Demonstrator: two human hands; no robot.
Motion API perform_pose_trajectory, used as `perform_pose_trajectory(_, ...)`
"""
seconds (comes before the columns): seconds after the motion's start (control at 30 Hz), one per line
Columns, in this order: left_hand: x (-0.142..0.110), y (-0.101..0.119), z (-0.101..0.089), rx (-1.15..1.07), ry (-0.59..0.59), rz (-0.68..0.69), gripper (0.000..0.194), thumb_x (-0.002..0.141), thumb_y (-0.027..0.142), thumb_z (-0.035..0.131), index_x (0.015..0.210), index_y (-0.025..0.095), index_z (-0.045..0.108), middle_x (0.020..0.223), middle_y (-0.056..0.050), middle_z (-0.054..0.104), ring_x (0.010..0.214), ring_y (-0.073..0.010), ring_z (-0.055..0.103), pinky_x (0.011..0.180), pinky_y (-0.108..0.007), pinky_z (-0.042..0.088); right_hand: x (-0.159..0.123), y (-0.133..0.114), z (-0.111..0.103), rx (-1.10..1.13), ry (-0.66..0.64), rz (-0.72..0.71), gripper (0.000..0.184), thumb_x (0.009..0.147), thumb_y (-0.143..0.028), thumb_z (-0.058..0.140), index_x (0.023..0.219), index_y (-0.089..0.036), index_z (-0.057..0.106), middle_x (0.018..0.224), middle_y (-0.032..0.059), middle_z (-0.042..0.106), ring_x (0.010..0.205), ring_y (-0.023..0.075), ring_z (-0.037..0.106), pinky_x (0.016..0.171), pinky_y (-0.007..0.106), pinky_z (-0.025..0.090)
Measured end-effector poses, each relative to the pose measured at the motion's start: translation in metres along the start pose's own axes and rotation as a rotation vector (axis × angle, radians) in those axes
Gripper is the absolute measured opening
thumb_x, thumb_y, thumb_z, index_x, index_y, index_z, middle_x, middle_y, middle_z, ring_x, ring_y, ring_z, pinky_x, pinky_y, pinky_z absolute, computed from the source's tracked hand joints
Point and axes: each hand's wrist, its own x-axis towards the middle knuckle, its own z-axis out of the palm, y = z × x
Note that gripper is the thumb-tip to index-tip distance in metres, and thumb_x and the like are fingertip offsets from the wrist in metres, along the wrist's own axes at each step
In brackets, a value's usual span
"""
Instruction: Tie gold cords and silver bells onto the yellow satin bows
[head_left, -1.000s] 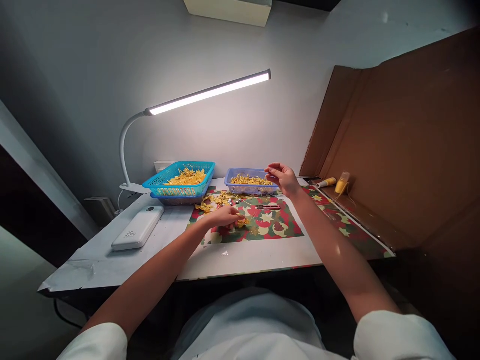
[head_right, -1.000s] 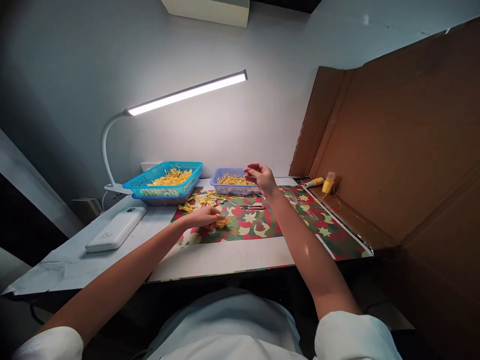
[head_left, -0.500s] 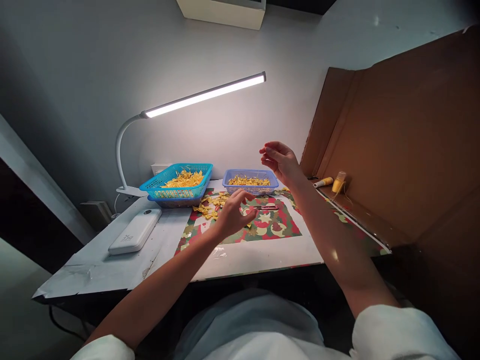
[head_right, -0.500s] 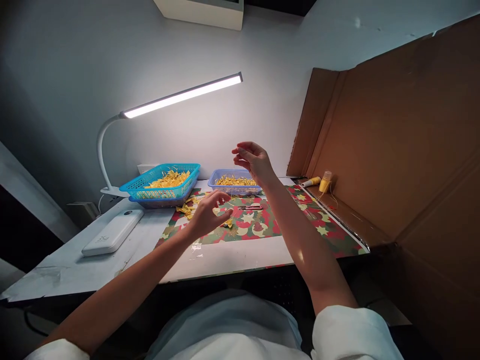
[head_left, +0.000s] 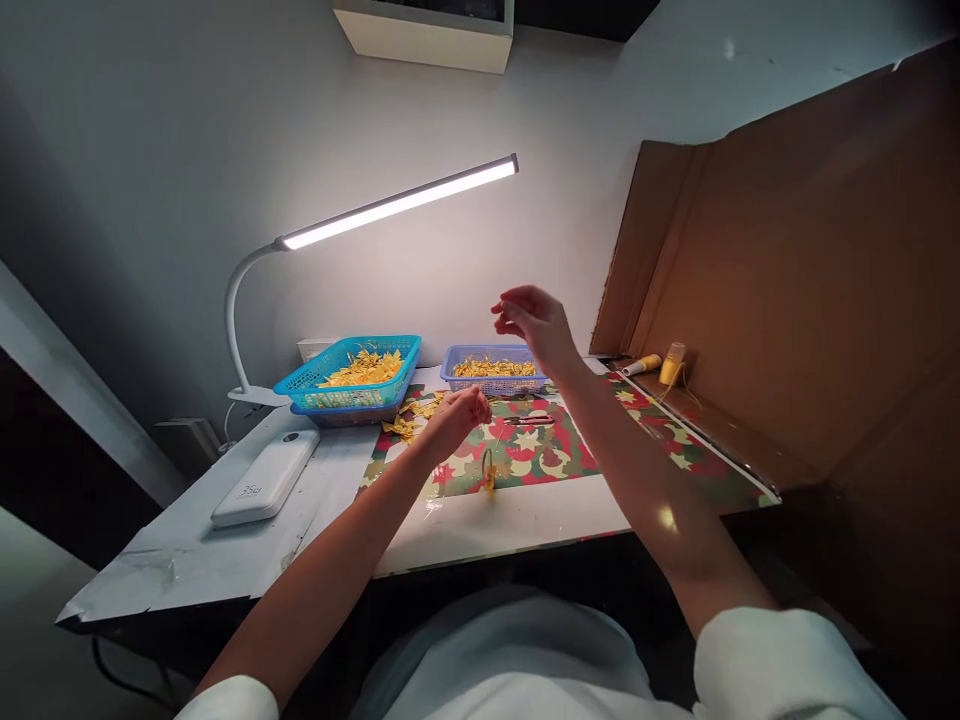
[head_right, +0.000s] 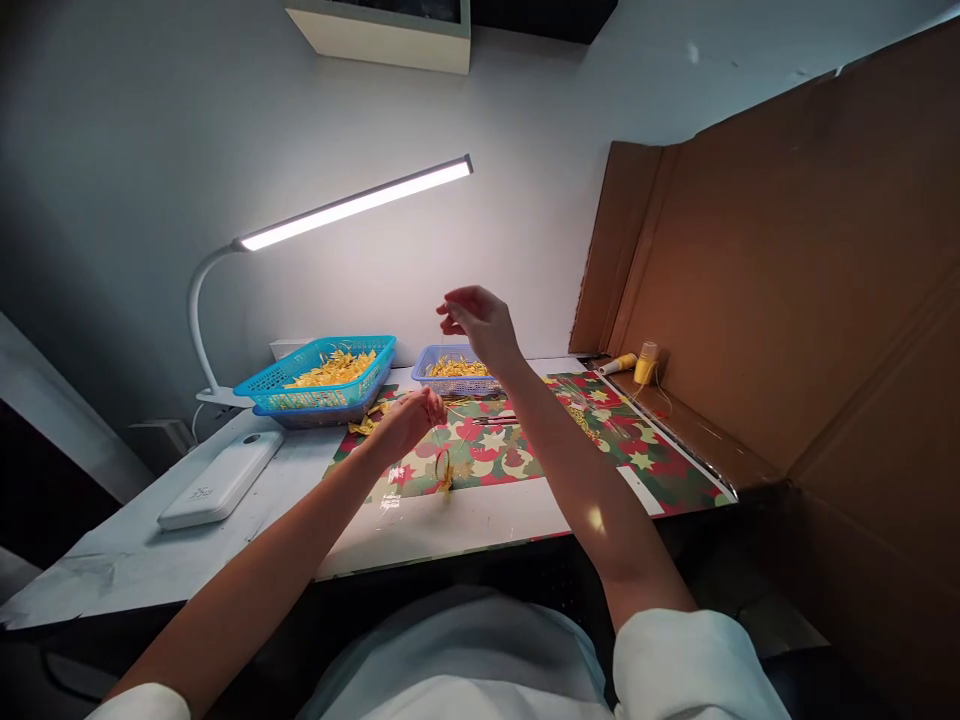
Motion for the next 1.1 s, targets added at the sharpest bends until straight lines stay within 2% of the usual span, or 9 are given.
perform_pose_trajectory(0.13,0.004,0.012,-0.006,-0.379,0.078,-0.071,0.036,0.091,0.032,0.055,0.058,0.016,0.051,0.051,0.005,0.047,0.047,-0.0077,0.048,0.054,-0.022,0.044,-0.010,0.048,-0.001,-0.006,0.061,0.138,0.022,0.068,-0.034,0.072,0.077,-0.019,0.059,0.069,-0.0027,0.066,0.057,0.0081,0.059,0.064,0.028,0.055)
perform_pose_trajectory(0.23,0.007,0.018,-0.019,-0.567,0.278,-0.001,0.031,0.096,0.022,0.043,0.069,0.017,0.056,0.059,0.004,0.058,0.055,-0.0068,0.057,0.062,-0.020,0.048,-0.031,0.079,-0.002,0.018,0.075,0.250,0.027,0.063,-0.035,0.075,0.076,-0.018,0.059,0.067,-0.0024,0.067,0.055,0.0085,0.059,0.061,0.028,0.054)
perform_pose_trajectory(0.3,0.011,0.018,-0.028,-0.534,0.424,0.029,0.026,0.096,0.016,0.041,0.079,0.018,0.061,0.073,0.001,0.068,0.069,-0.0072,0.064,0.072,-0.020,0.050,-0.046,0.092,-0.002,0.044,0.080,0.317,0.029,0.060,-0.037,0.076,0.075,-0.018,0.059,0.067,-0.0021,0.067,0.055,0.0095,0.060,0.060,0.028,0.054)
perform_pose_trajectory(0.4,0.014,0.013,-0.037,-0.350,0.497,0.050,0.016,0.090,0.012,0.049,0.087,0.016,0.065,0.091,-0.003,0.072,0.086,-0.0103,0.067,0.082,-0.023,0.049,-0.063,0.099,0.001,0.064,0.034,0.322,0.030,0.060,-0.038,0.076,0.075,-0.019,0.060,0.068,-0.0013,0.068,0.055,0.0100,0.061,0.060,0.028,0.054)
perform_pose_trajectory(0.57,0.010,-0.003,-0.035,0.100,0.294,-0.020,0.012,0.071,0.014,0.067,0.083,0.014,0.070,0.083,-0.004,0.072,0.082,-0.0154,0.066,0.084,-0.028,0.048,-0.070,0.091,0.011,0.035,-0.107,0.277,0.028,0.064,-0.040,0.075,0.077,-0.019,0.061,0.065,-0.0015,0.068,0.049,0.0103,0.058,0.051,0.026,0.051)
perform_pose_trajectory(0.7,0.002,-0.011,-0.032,0.388,0.050,-0.099,0.010,0.069,0.024,0.071,0.067,0.014,0.069,0.069,-0.001,0.067,0.075,-0.0157,0.062,0.082,-0.030,0.046,-0.061,0.094,0.014,0.017,-0.055,0.270,0.030,0.065,-0.043,0.073,0.078,-0.020,0.060,0.072,0.0007,0.072,0.037,0.0077,0.049,0.038,0.024,0.043)
perform_pose_trajectory(0.83,0.000,-0.013,-0.034,0.209,0.098,-0.214,0.030,0.071,0.044,0.072,0.068,0.015,0.065,0.077,-0.007,0.071,0.085,-0.0214,0.066,0.089,-0.035,0.046,-0.057,0.108,0.007,-0.088,0.053,0.324,0.026,0.064,-0.038,0.072,0.080,-0.019,0.065,0.078,0.0048,0.072,0.052,0.0138,0.058,0.045,0.027,0.047)
perform_pose_trajectory(0.93,0.002,-0.013,-0.039,0.077,0.105,-0.289,0.036,0.074,0.049,0.069,0.066,0.016,0.058,0.081,-0.011,0.074,0.092,-0.0251,0.068,0.092,-0.040,0.045,-0.065,0.114,0.001,-0.346,0.187,0.234,0.014,0.070,-0.031,0.066,0.078,-0.019,0.067,0.082,0.0050,0.070,0.067,0.0171,0.061,0.061,0.031,0.050)
perform_pose_trajectory(1.1,0.004,-0.016,-0.042,-0.011,0.174,-0.270,0.031,0.082,0.041,0.064,0.065,0.016,0.056,0.073,-0.006,0.071,0.078,-0.0183,0.068,0.091,-0.036,0.046,-0.084,0.116,0.005,-0.692,0.008,-0.089,0.011,0.075,-0.020,0.063,0.070,-0.022,0.072,0.093,0.0041,0.065,0.094,0.0205,0.056,0.089,0.038,0.043)
